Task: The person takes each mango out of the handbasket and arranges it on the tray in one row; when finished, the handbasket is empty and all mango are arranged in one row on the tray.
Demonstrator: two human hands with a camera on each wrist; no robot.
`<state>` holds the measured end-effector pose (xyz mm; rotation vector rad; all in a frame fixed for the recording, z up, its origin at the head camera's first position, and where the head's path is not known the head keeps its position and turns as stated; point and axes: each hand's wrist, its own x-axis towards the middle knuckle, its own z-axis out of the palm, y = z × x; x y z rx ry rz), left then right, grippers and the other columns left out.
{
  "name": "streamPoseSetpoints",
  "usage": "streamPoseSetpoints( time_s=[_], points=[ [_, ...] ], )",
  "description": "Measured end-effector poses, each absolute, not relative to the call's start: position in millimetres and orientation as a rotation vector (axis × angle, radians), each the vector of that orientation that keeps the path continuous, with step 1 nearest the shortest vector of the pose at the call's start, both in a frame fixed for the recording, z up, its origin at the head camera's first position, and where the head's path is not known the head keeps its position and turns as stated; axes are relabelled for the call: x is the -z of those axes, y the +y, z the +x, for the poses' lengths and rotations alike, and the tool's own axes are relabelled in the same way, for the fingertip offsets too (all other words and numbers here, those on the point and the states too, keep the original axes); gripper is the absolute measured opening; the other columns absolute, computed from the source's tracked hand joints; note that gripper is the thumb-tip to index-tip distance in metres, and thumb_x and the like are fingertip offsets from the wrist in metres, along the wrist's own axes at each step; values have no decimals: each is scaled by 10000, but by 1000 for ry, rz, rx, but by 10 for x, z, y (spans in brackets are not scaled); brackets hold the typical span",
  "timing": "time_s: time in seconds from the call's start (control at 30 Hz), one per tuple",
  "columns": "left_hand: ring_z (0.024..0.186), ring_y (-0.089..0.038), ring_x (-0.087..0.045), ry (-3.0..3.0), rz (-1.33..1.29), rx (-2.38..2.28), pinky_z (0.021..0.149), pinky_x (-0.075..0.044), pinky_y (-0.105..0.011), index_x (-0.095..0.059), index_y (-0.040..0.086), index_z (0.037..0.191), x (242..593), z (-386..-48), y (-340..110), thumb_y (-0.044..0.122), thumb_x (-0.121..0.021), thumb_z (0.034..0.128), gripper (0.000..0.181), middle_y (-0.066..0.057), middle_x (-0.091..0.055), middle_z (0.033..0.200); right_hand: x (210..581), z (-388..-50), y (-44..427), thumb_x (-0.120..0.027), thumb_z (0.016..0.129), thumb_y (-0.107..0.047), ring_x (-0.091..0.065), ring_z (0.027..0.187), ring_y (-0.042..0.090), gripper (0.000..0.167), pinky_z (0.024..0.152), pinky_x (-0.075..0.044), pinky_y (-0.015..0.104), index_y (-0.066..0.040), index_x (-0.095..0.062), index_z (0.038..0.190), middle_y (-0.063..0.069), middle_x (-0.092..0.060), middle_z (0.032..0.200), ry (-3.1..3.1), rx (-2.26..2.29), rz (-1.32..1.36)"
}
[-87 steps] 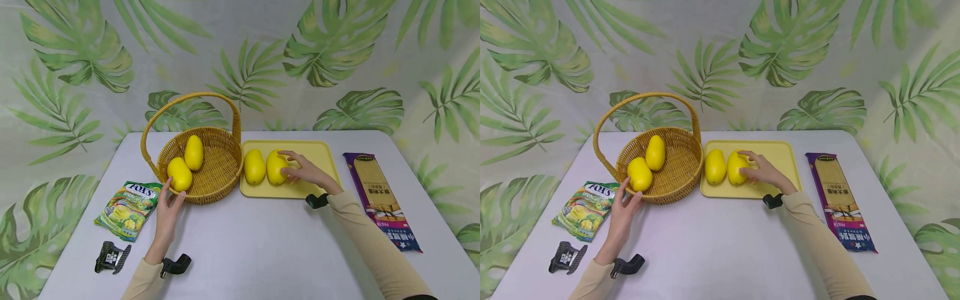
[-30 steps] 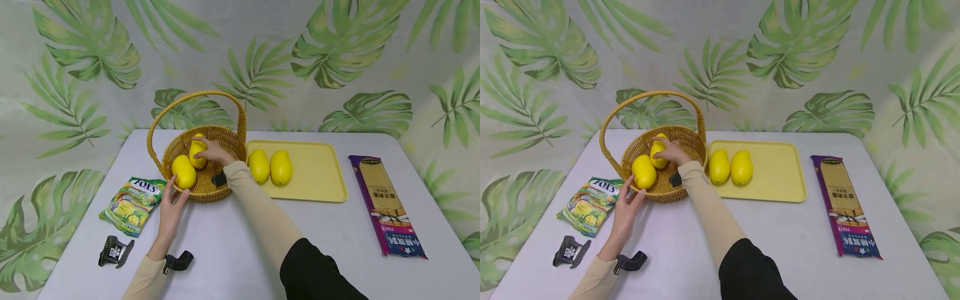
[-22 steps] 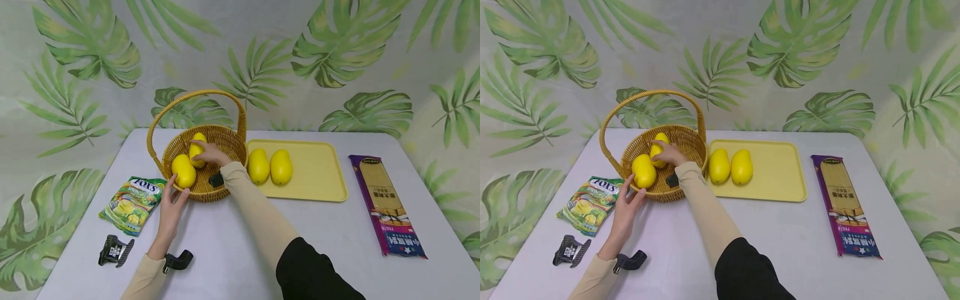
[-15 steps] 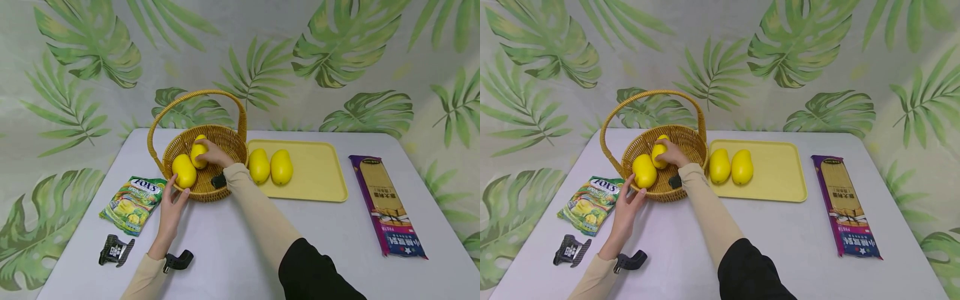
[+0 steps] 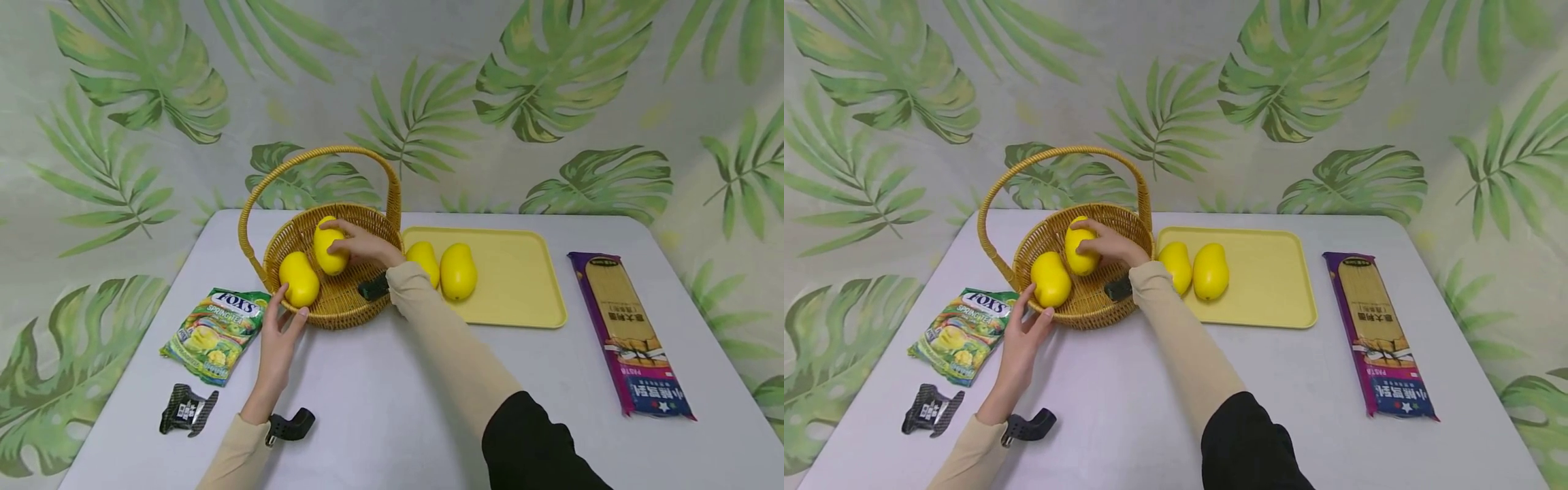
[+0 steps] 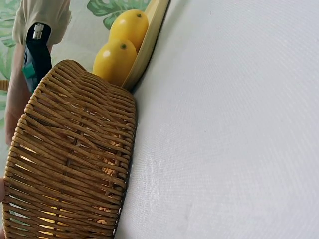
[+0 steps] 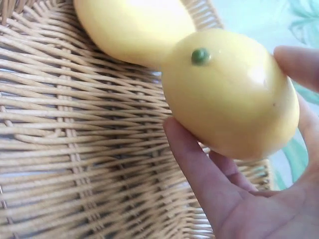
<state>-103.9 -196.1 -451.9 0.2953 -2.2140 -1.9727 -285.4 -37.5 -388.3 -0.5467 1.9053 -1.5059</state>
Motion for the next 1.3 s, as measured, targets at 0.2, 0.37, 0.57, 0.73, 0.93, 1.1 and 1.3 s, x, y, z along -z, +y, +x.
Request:
streamPoseSetpoints(
  time_s=[0.2, 0.37, 0.57, 0.73, 0.93, 1.1, 1.3],
  points=[
    [1353, -383, -243, -2205, 314, 2006, 1065, -319, -479, -234, 179, 1527, 4477, -1039, -1956, 196, -539, 989, 619, -75, -58, 1581, 3778, -2856, -210, -514, 958, -89, -516, 1019, 266, 522, 863, -474, 430, -192, -369, 1448, 103, -340, 1398, 1806, 1545, -587],
    [1352, -384, -245, -2208, 327, 2010, 1062, -324, -477, -236, 168, 1526, 4455, -1040, -1950, 184, -541, 987, 619, -83, -62, 1580, 3708, -2814, -16, -497, 953, -55, -516, 987, 254, 498, 790, -481, 362, -186, -385, 1420, 75, -331, 1396, 1763, 1571, -650],
    [1340, -379, -270, -2211, 296, 1965, 1047, -344, -483, -261, 200, 1520, 4524, -1049, -1951, 225, -548, 987, 605, -71, -87, 1576, 3641, -2732, 284, -507, 957, -79, -523, 978, 257, 484, 829, -471, 399, -200, -375, 1407, 114, -363, 1362, 1717, 1581, -720],
    [1340, -388, -266, -2206, 287, 1965, 1043, -345, -496, -263, 185, 1518, 4521, -1049, -1950, 214, -546, 988, 601, -79, -87, 1576, 3609, -2672, 560, -558, 954, -126, -519, 1054, 290, 501, 895, -463, 433, -214, -363, 1407, 142, -340, 1388, 1729, 1560, -708],
    [1346, -397, -250, -2198, 260, 1976, 1049, -331, -508, -252, 183, 1522, 4500, -1039, -1946, 218, -541, 989, 607, -77, -73, 1578, 3640, -2638, 939, -536, 963, -150, -487, 1121, 328, 547, 923, -450, 462, -251, -333, 1461, 84, -230, 1491, 1774, 1516, -702],
    [1343, -393, -254, -2202, 264, 1971, 1045, -337, -510, -250, 187, 1522, 4507, -1040, -1956, 225, -542, 989, 609, -74, -75, 1578, 3695, -2632, 1241, -520, 982, -165, -426, 1204, 317, 562, 960, -417, 467, -258, -301, 1491, 4, -141, 1544, 1804, 1536, -672],
    [1333, -388, -268, -2210, 277, 1960, 1035, -351, -504, -257, 182, 1520, 4539, -1047, -1968, 232, -549, 987, 609, -86, -87, 1574, 3722, -2601, 1609, -529, 975, -192, -341, 1269, 349, 585, 1020, -329, 541, -229, -267, 1497, 78, -162, 1533, 1861, 1600, -585]
  ],
)
